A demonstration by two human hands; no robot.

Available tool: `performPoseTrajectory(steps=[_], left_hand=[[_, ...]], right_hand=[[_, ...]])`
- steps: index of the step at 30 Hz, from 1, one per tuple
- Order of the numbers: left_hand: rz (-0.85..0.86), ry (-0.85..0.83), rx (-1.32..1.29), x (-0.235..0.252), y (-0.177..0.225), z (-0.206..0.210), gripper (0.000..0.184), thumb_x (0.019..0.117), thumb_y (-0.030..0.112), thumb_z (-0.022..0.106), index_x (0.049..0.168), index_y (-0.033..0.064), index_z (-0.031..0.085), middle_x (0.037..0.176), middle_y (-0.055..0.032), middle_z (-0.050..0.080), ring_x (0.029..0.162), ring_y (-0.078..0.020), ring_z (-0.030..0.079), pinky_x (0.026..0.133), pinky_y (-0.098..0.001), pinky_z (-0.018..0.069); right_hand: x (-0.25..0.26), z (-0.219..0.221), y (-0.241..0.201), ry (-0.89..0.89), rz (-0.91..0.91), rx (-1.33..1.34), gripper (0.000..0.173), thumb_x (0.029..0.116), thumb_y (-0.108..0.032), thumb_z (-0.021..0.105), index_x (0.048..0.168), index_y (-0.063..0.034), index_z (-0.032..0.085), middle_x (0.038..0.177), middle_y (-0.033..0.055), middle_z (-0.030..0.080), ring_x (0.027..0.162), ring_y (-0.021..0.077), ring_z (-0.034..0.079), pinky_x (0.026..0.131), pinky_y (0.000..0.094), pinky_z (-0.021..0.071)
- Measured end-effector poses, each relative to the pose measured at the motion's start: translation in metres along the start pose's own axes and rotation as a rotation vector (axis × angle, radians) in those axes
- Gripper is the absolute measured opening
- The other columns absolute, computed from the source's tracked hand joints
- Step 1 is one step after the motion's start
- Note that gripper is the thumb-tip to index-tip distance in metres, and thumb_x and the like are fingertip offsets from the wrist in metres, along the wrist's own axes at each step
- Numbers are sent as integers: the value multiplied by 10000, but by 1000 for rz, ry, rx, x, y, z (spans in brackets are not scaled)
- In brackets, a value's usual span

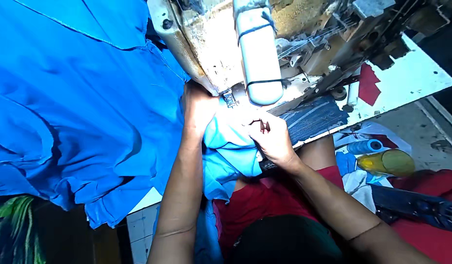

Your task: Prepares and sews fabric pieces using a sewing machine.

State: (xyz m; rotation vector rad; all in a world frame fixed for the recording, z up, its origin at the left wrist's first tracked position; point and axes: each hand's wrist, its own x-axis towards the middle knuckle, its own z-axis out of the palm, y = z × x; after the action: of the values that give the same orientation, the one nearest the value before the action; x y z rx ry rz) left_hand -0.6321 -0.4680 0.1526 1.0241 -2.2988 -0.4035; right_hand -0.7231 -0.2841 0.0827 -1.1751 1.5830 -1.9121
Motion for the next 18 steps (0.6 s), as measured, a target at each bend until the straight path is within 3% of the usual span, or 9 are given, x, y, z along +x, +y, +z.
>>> performPoseTrajectory(steps=[2,9,11,12,14,15,17,18], left_hand=[[-14,0,19,0,0,1,551,834,405,733,1223,21,664,1184,-170,696,1166,-279,647,987,-524,492],[-6,50,45,-1,1,8,441,887,371,710,1168,33,685,1130,-169,717,1127,-313,674,945,-576,511],[33,93,-4,-9,5,-3,372,886,318,748,1127,38,703,1129,-153,714,1116,-277,674,971,-526,515],[60,133,-47,-18,6,-13,336,889,288,762,1131,60,711,1146,-121,697,1104,-228,667,976,-453,528],[140,226,-108,-51,-5,-29,380,930,312,759,1240,106,682,1259,-83,637,1118,-158,641,933,-321,564],[148,238,-107,-76,-15,-37,456,946,349,747,1323,118,637,1318,-89,590,1114,-163,618,896,-306,553],[96,190,-25,-121,-40,-47,681,881,440,801,1436,144,537,1298,-108,555,1018,-199,593,799,-350,530],[32,122,27,-138,-55,-49,745,849,450,827,1461,175,503,1220,-94,559,929,-199,585,737,-372,525]], right_hand=[[0,0,-1,2,11,14,103,881,-11,724,972,-50,699,665,13,570,515,84,488,458,230,417],[0,2,-4,5,-12,5,78,892,-11,715,960,-45,693,678,21,587,523,92,511,454,241,434],[-3,0,-4,-38,-18,-57,65,915,-41,703,977,-63,702,705,10,607,551,86,528,484,244,450],[-7,-3,-3,-77,-12,-91,68,925,-67,702,992,-78,713,727,-1,630,574,79,551,511,246,471],[-20,-12,1,-169,24,-120,131,942,-123,728,1071,-110,750,853,-11,725,695,75,660,633,271,585],[-28,-18,5,-194,50,-131,155,944,-144,736,1096,-126,759,932,-16,745,770,78,693,701,291,615],[-38,-32,13,-139,53,-214,179,964,-186,723,1134,-161,772,1069,-33,755,891,72,718,794,310,633],[-40,-40,17,-79,30,-268,198,989,-191,681,1162,-154,769,1125,-24,748,946,73,716,831,311,629]])
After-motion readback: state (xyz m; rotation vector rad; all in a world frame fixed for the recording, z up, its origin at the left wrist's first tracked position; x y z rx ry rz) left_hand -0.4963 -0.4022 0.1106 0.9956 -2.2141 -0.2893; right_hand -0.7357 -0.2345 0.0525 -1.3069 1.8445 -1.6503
